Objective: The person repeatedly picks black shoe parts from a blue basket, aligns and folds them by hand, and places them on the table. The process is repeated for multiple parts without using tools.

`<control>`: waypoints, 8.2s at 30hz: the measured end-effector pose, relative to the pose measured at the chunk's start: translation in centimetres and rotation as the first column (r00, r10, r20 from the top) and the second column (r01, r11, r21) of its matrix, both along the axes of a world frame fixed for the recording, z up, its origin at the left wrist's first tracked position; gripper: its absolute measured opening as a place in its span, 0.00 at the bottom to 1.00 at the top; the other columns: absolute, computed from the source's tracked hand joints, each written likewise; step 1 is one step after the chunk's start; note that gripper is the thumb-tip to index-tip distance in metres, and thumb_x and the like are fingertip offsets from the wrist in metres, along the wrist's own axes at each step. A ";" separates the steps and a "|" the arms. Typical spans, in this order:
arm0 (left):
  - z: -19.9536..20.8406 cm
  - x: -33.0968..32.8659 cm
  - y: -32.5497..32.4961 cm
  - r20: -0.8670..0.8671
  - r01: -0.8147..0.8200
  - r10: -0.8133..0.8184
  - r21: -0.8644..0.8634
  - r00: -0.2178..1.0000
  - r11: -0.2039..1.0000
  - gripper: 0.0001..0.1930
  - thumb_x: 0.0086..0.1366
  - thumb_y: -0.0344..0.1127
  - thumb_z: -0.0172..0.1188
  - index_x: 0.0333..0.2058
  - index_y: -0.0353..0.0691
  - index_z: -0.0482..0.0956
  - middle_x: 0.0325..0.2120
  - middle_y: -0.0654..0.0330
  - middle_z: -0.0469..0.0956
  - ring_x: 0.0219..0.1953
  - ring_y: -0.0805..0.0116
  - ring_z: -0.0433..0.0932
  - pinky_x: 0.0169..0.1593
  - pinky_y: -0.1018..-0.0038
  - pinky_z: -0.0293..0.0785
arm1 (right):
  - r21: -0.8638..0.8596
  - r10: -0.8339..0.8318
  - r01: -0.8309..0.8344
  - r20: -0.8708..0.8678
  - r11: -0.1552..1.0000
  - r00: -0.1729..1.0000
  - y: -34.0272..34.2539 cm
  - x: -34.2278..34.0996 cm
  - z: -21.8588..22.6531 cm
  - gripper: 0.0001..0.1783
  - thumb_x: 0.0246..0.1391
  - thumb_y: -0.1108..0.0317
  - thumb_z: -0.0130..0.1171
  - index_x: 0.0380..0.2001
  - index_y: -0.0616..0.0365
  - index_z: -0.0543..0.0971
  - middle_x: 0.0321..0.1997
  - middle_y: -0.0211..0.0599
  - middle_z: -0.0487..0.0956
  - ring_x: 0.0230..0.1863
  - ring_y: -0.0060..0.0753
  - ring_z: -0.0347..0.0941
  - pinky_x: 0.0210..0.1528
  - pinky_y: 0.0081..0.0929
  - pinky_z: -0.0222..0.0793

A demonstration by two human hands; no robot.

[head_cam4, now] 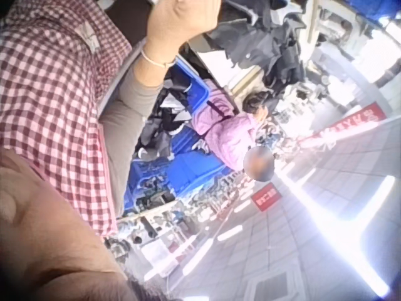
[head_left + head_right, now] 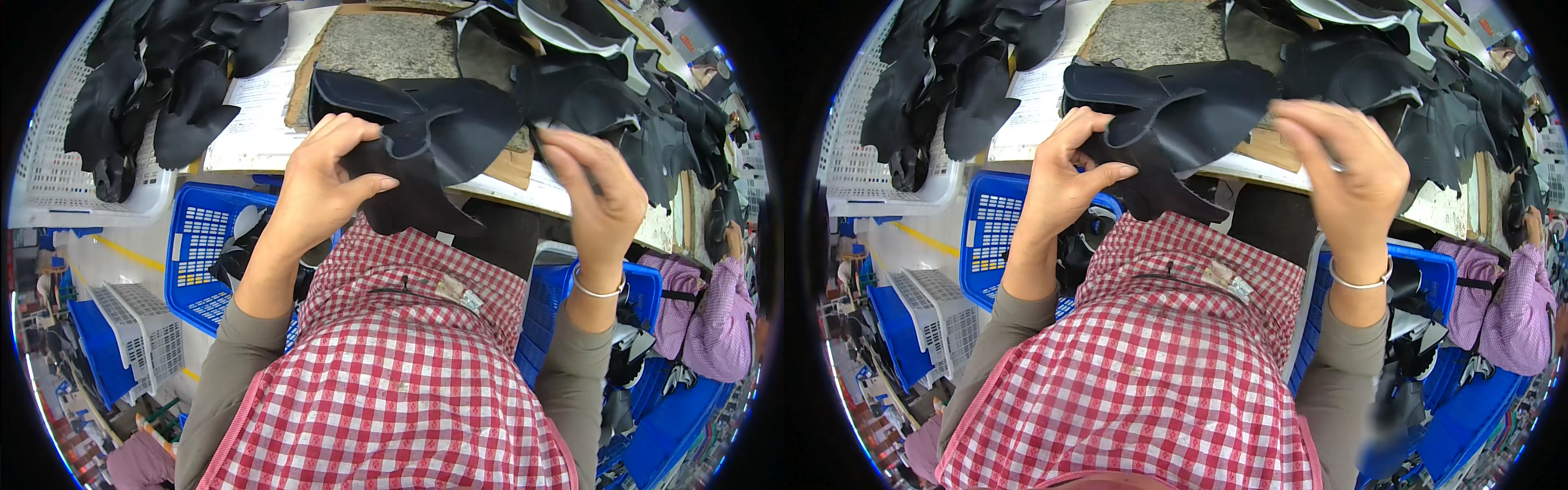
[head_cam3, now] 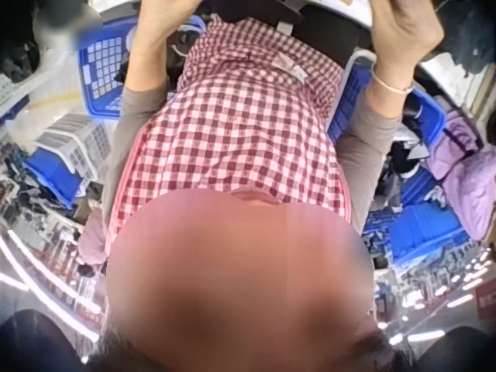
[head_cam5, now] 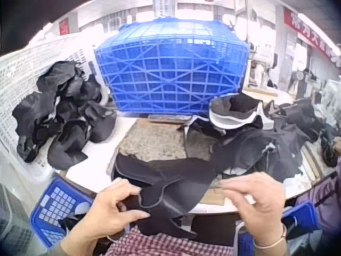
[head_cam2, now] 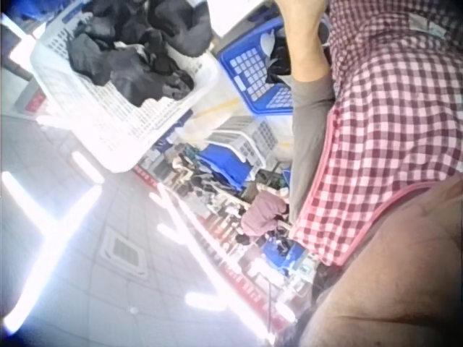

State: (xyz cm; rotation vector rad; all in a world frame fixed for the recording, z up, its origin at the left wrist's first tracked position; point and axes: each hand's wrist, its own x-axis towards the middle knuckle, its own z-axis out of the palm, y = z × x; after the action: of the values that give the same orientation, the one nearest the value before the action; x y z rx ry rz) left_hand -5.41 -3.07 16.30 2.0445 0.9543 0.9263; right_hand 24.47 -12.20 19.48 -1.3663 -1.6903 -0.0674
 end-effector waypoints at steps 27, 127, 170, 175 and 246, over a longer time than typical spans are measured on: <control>1.6 2.8 1.2 0.279 0.158 -0.161 0.033 0.947 0.987 0.17 0.50 0.12 0.68 0.38 0.36 0.84 0.39 0.61 0.75 0.40 0.72 0.78 0.40 0.78 0.78 | -0.118 0.189 -0.723 -0.925 0.680 0.330 -0.8 -2.8 -1.1 0.22 0.73 0.60 0.55 0.60 0.67 0.76 0.44 0.45 0.88 0.21 0.12 0.73 0.19 0.10 0.62; -1.4 11.8 5.9 -0.442 0.604 -0.417 0.649 0.794 0.462 0.19 0.54 0.29 0.67 0.47 0.42 0.83 0.43 0.61 0.80 0.45 0.60 0.80 0.48 0.64 0.78 | 0.120 0.065 -0.424 -0.988 0.898 -0.142 5.6 -0.8 -11.7 0.17 0.71 0.66 0.57 0.57 0.63 0.77 0.51 0.41 0.83 0.49 0.35 0.83 0.54 0.28 0.82; -14.0 8.7 -2.1 0.769 0.888 0.529 -0.456 0.358 0.062 0.26 0.77 0.54 0.55 0.64 0.44 0.73 0.59 0.62 0.80 0.62 0.62 0.78 0.67 0.60 0.72 | -0.064 -0.054 -0.192 -0.997 0.979 0.055 5.1 -6.6 -9.9 0.08 0.62 0.66 0.71 0.41 0.58 0.87 0.38 0.27 0.86 0.38 0.19 0.79 0.45 0.20 0.75; -10.4 8.2 -2.1 0.699 0.680 0.529 -0.678 0.481 0.279 0.23 0.76 0.45 0.59 0.64 0.42 0.74 0.58 0.59 0.81 0.59 0.62 0.80 0.64 0.62 0.76 | -0.176 -0.107 -0.203 -0.944 0.963 0.311 5.2 -6.0 -8.1 0.12 0.61 0.66 0.73 0.42 0.63 0.88 0.37 0.29 0.87 0.36 0.18 0.79 0.43 0.20 0.76; -8.7 9.0 -5.4 -0.041 0.476 -0.643 -0.637 0.764 0.606 0.08 0.66 0.25 0.68 0.43 0.31 0.86 0.31 0.60 0.87 0.33 0.78 0.81 0.41 0.76 0.78 | -0.601 -0.146 0.048 -0.116 0.798 0.982 -12.5 -3.5 -10.6 0.16 0.48 0.61 0.79 0.34 0.54 0.82 0.27 0.30 0.87 0.25 0.26 0.80 0.38 0.25 0.69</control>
State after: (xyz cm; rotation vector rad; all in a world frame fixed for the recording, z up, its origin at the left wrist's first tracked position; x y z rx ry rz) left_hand 3.63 -8.48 7.64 1.7380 0.5399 -0.0296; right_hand 20.98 -24.75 8.92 -1.8655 -1.5626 0.5522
